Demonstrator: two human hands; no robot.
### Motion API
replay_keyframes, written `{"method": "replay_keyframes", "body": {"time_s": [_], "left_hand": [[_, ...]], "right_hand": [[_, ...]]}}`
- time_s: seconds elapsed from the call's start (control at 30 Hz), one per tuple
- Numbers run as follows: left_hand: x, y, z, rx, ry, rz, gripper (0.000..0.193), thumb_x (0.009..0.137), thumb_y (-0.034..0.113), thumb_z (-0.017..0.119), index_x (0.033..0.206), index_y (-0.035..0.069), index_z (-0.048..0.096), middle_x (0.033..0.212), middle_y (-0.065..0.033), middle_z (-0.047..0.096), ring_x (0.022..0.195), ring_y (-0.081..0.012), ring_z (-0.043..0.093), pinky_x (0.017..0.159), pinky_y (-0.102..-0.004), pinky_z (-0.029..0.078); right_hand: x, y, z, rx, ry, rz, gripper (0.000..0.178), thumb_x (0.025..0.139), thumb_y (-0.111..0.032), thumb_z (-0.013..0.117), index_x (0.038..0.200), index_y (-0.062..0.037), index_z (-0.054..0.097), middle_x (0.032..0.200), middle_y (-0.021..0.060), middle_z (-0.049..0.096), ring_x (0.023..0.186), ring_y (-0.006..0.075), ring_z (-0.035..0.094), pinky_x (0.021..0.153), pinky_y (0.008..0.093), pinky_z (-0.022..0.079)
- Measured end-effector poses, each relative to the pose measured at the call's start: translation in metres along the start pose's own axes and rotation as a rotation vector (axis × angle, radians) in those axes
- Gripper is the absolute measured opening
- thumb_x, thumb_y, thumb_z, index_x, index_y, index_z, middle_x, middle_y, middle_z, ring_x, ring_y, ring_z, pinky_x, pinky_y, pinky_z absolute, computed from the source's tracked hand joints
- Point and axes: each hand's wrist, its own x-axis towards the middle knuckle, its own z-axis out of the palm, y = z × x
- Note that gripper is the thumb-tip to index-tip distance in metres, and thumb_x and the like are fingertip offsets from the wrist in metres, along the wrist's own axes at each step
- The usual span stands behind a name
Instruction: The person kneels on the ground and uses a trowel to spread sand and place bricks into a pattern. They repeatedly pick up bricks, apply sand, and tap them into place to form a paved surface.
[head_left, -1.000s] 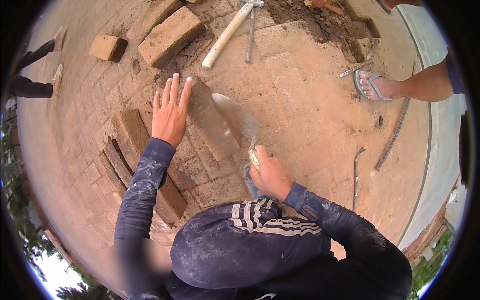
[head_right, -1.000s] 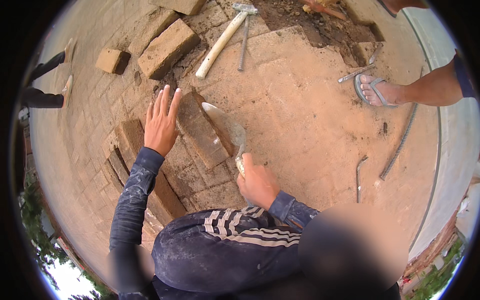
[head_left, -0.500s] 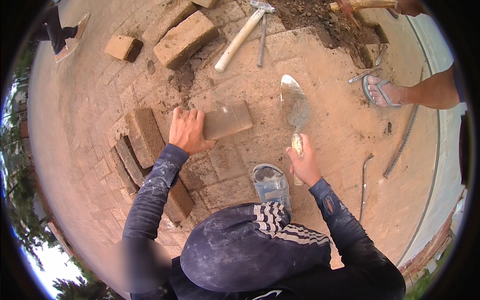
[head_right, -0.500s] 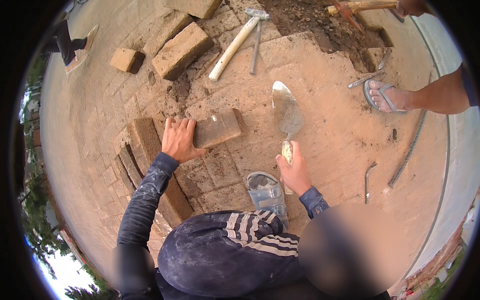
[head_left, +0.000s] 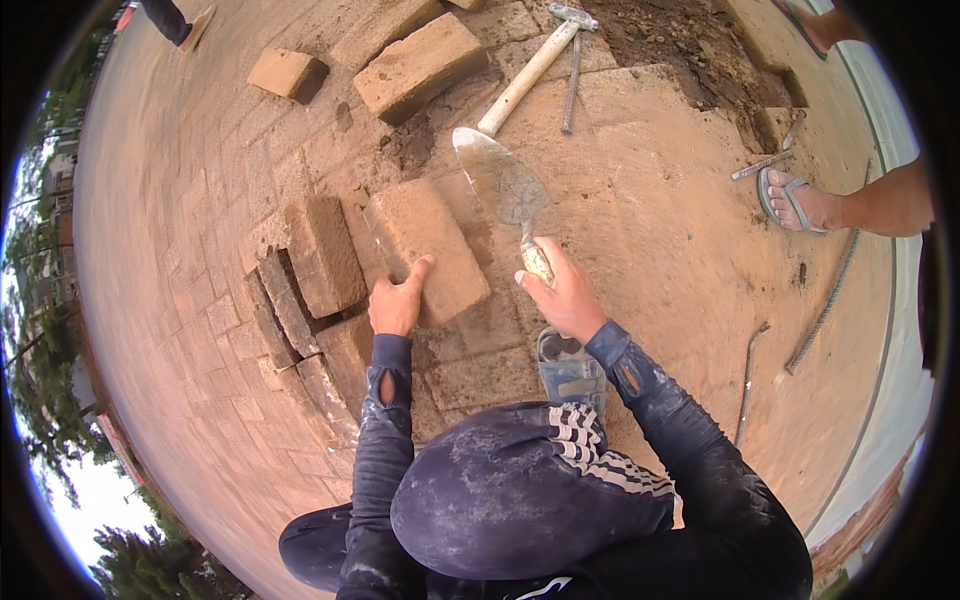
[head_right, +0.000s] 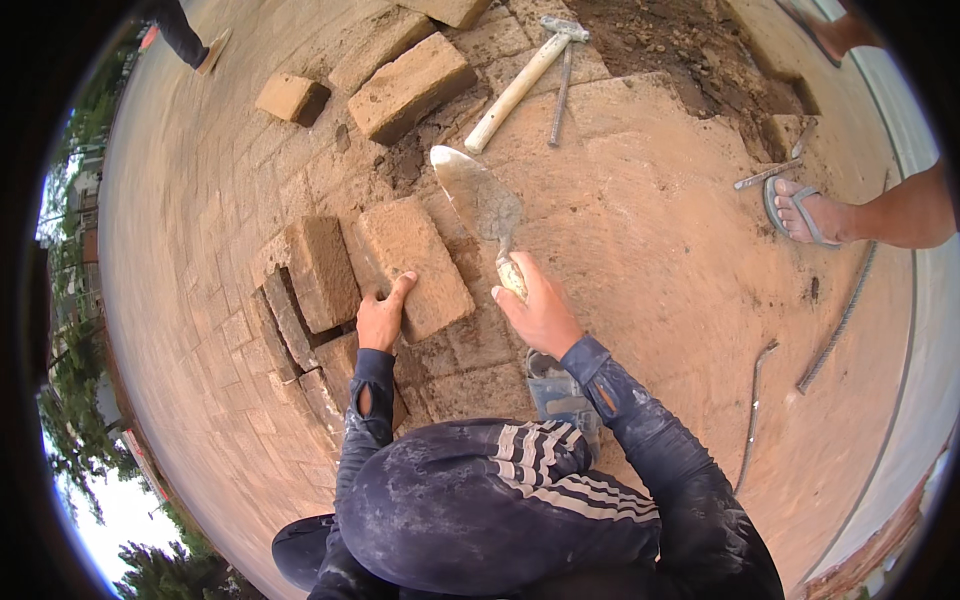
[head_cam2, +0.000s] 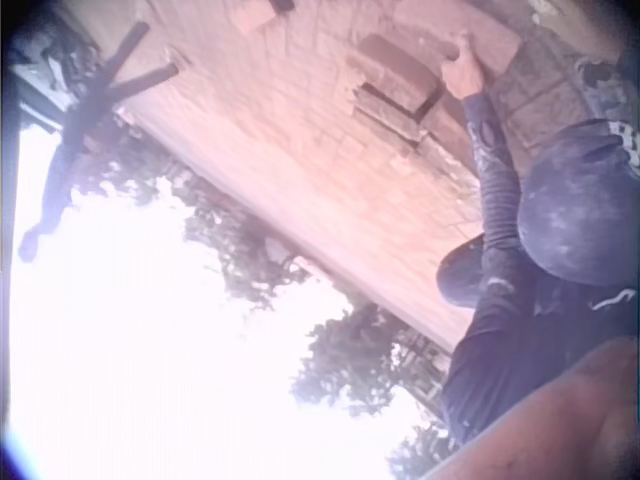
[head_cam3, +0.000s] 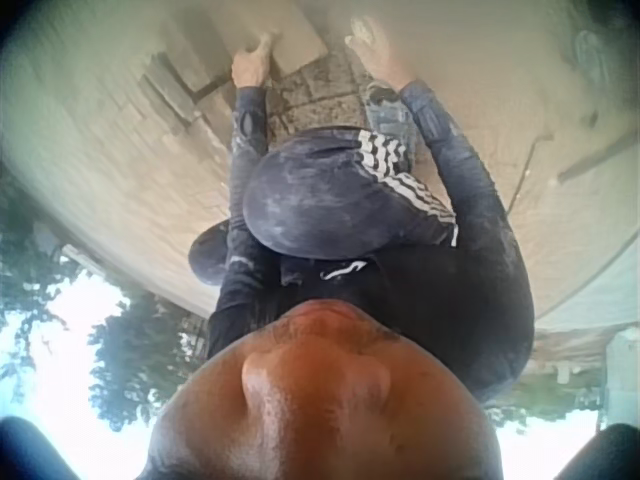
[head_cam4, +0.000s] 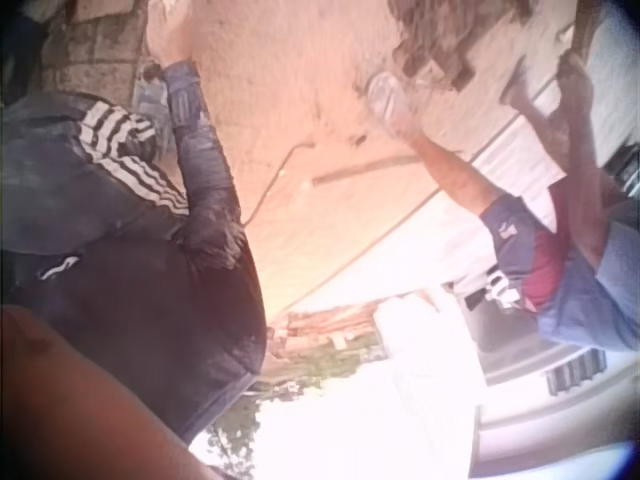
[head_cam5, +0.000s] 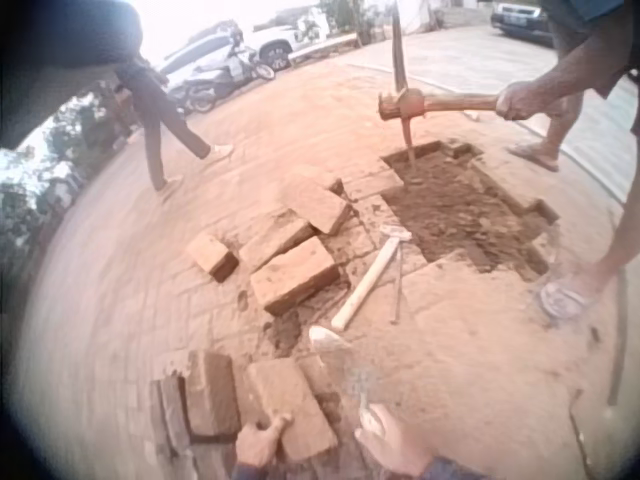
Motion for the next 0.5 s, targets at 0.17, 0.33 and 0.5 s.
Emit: {"method": "replay_keyframes", "body": {"time_s": [0.17, 0.33, 0.5], "left_hand": [[-0.018, 0.024, 0.000, 0.156, 0.031, 0.056, 0.102, 0.065, 0.077, 0.070, 0.112, -0.014, 0.061, 0.108, -0.0338, 0.066, 0.107, -0.0434, 0.064, 0.095, -0.0442, 0.048], [-0.033, 0.028, 0.022, 0.230, 0.109, 0.129, 0.102, 0.068, 0.080, 0.068, 0.113, -0.010, 0.055, 0.105, -0.0286, 0.065, 0.100, -0.0415, 0.064, 0.094, -0.0471, 0.041], [-0.012, 0.003, 0.022, -0.144, 0.114, 0.111, 0.090, 0.083, 0.075, 0.060, 0.124, -0.005, 0.054, 0.107, -0.0205, 0.063, 0.093, -0.0318, 0.065, 0.086, -0.0431, 0.049]], "right_hand": [[0.064, -0.009, -0.017, -0.229, -0.083, -0.023, 0.036, 0.090, -0.020, 0.058, 0.121, -0.0030, 0.050, 0.091, 0.0240, 0.066, 0.081, 0.0415, 0.066, 0.072, 0.0472, 0.049], [0.026, -0.003, 0.033, 0.268, 0.312, 0.290, 0.039, 0.091, -0.019, 0.057, 0.122, -0.0003, 0.044, 0.092, 0.0266, 0.064, 0.077, 0.0427, 0.065, 0.071, 0.0485, 0.049], [-0.031, 0.015, 0.058, 0.137, 0.008, 0.316, 0.041, 0.092, -0.020, 0.057, 0.124, 0.0011, 0.041, 0.090, 0.0283, 0.064, 0.081, 0.0447, 0.065, 0.072, 0.0498, 0.049]]}}
